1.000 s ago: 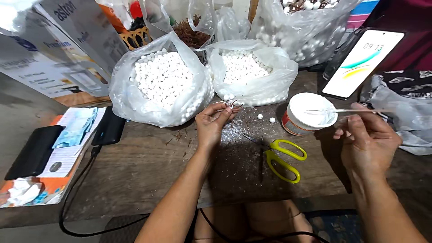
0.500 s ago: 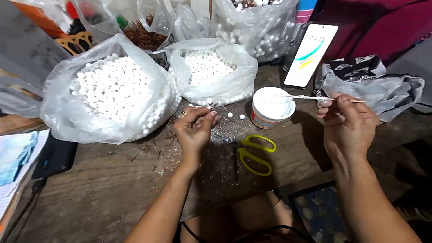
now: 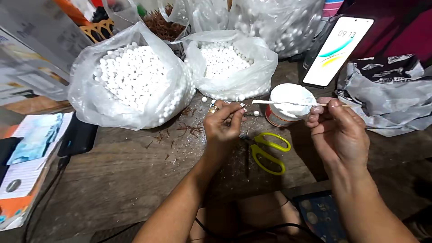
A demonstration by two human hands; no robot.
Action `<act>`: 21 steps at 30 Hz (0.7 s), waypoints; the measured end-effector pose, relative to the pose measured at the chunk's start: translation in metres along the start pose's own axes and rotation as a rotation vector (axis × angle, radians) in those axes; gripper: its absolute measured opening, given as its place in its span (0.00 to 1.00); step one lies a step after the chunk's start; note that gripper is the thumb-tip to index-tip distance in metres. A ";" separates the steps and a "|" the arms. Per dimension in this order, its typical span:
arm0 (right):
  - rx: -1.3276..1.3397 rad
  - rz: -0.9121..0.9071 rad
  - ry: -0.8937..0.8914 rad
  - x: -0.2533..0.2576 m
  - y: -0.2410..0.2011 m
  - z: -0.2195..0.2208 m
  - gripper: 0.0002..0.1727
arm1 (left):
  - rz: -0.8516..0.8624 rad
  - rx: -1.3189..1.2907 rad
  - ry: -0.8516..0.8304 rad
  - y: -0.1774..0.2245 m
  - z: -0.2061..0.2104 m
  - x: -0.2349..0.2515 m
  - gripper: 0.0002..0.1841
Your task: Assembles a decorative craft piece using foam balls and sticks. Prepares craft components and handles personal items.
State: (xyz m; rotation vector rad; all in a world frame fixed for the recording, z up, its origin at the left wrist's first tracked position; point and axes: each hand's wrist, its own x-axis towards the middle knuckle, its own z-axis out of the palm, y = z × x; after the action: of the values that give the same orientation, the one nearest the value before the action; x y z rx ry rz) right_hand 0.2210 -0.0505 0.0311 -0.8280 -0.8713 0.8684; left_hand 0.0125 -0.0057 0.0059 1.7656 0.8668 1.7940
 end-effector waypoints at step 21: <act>-0.057 -0.003 -0.047 0.000 0.002 0.002 0.25 | 0.065 0.096 0.004 -0.002 -0.001 0.002 0.04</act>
State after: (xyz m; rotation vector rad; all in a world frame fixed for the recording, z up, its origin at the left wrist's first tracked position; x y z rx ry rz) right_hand 0.2192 -0.0494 0.0303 -0.8585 -0.9414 0.8668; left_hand 0.0113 -0.0034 0.0058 1.8701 0.9209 1.8251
